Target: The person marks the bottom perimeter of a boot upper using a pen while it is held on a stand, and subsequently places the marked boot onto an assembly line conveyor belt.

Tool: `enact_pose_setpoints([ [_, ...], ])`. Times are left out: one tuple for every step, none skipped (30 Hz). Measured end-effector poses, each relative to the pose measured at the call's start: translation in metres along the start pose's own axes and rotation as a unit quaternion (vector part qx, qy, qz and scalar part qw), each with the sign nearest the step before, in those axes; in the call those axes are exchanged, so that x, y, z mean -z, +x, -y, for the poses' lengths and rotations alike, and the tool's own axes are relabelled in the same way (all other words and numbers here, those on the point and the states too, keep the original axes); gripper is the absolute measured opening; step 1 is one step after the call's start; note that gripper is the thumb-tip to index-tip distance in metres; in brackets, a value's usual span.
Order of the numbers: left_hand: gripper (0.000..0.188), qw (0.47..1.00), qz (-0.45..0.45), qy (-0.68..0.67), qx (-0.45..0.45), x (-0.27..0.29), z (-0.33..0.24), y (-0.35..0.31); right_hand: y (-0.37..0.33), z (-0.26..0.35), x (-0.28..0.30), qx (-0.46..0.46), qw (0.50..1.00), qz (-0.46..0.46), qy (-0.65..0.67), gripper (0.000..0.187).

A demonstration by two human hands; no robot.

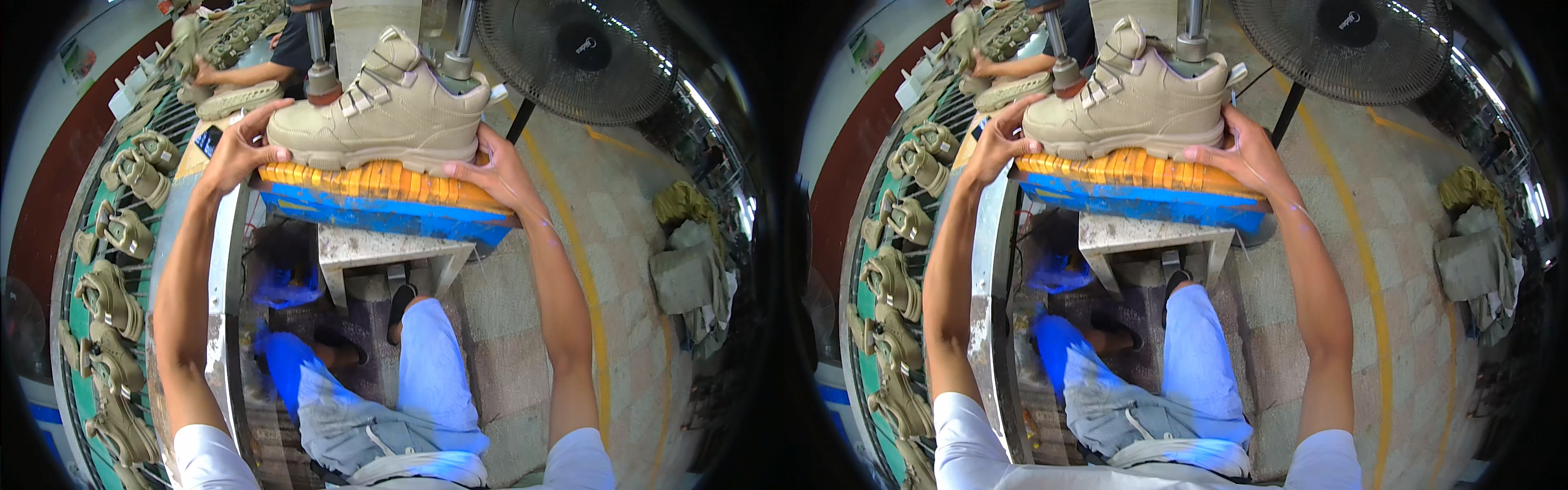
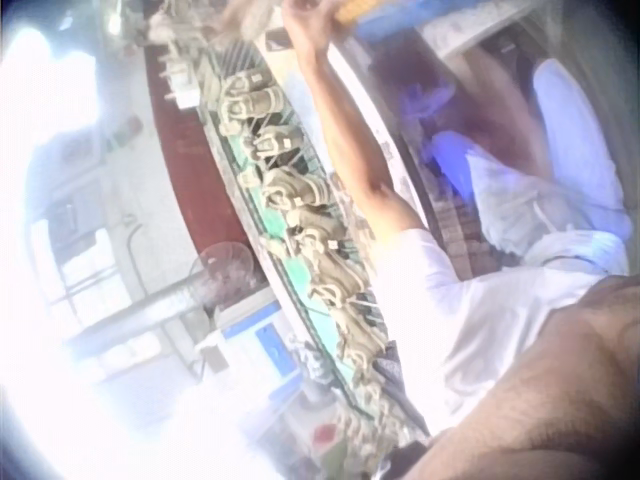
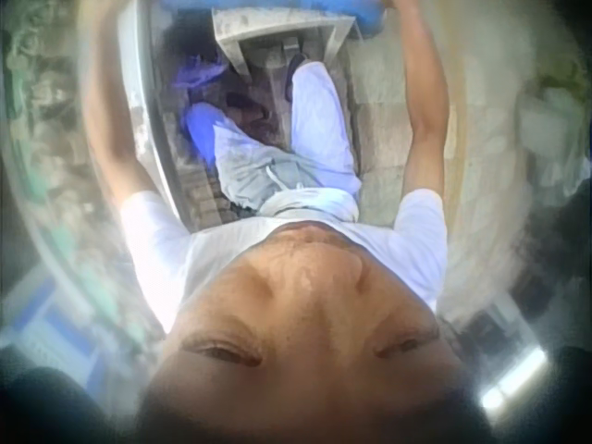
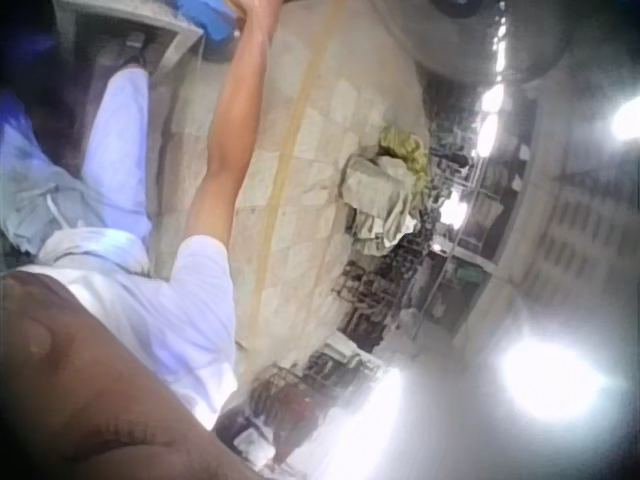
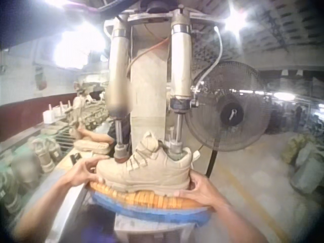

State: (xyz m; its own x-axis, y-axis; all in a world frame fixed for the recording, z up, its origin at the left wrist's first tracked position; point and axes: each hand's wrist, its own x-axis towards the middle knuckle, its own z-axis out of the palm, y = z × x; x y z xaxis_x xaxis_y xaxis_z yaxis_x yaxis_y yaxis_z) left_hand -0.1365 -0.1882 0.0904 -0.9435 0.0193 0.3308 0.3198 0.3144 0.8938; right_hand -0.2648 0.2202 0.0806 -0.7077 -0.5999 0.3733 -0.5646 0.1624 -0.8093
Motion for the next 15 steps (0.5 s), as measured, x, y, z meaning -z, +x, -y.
enact_pose_setpoints([
  [0.087, 1.000, -0.007, 0.009, -0.005, 0.000, -0.002, -0.004, 0.001, -0.001, -0.002, -0.002, 1.000, 0.006, -0.002, 0.089],
  [0.084, 1.000, -0.013, 0.023, -0.004, -0.004, -0.006, -0.007, -0.002, -0.003, 0.000, 0.016, 1.000, -0.011, -0.005, 0.088],
  [0.086, 1.000, -0.013, 0.018, -0.001, -0.007, -0.006, -0.009, -0.004, -0.006, 0.002, 0.035, 0.999, -0.026, -0.007, 0.087],
  [0.089, 1.000, -0.013, 0.014, 0.001, -0.010, -0.007, -0.014, -0.005, -0.010, 0.003, 0.054, 0.998, -0.043, -0.009, 0.086],
  [0.079, 0.999, -0.043, 0.012, -0.003, -0.018, -0.014, -0.023, -0.007, -0.025, -0.001, 0.096, 0.988, -0.109, -0.047, 0.073],
  [0.078, 0.998, -0.065, -0.012, -0.016, -0.027, -0.014, -0.032, -0.022, -0.037, 0.006, 0.086, 0.983, -0.160, 0.011, 0.071],
  [0.077, 0.994, -0.101, -0.016, -0.028, -0.034, -0.016, -0.046, -0.038, -0.036, 0.002, 0.076, 0.973, -0.204, 0.077, 0.069],
  [0.076, 0.990, -0.133, -0.020, -0.038, -0.048, -0.019, -0.059, -0.059, -0.040, -0.001, 0.059, 0.956, -0.251, 0.141, 0.068],
  [0.073, 0.979, -0.191, 0.033, -0.064, -0.067, -0.022, -0.070, -0.085, -0.051, -0.005, 0.002, 0.938, -0.305, 0.162, 0.066],
  [0.070, 0.970, -0.223, 0.093, -0.021, -0.081, -0.020, -0.079, -0.109, -0.064, -0.009, -0.056, 0.912, -0.364, 0.182, 0.066],
  [0.067, 0.959, -0.265, 0.099, -0.024, -0.103, -0.030, -0.092, -0.126, -0.082, -0.018, -0.103, 0.906, -0.354, 0.208, 0.061],
  [0.063, 0.947, -0.303, 0.103, -0.030, -0.129, -0.041, -0.101, -0.146, -0.096, -0.027, -0.150, 0.897, -0.345, 0.231, 0.057],
  [0.061, 0.921, -0.321, 0.195, -0.101, -0.138, -0.041, -0.113, -0.159, -0.103, -0.045, -0.212, 0.888, -0.313, 0.261, 0.050],
  [0.058, 0.888, -0.329, 0.266, -0.182, -0.155, -0.040, -0.114, -0.171, -0.115, -0.056, -0.232, 0.881, -0.317, 0.265, 0.049],
  [0.059, 0.880, -0.328, 0.280, -0.197, -0.173, -0.042, -0.124, -0.182, -0.127, -0.069, -0.253, 0.872, -0.322, 0.269, 0.048],
])
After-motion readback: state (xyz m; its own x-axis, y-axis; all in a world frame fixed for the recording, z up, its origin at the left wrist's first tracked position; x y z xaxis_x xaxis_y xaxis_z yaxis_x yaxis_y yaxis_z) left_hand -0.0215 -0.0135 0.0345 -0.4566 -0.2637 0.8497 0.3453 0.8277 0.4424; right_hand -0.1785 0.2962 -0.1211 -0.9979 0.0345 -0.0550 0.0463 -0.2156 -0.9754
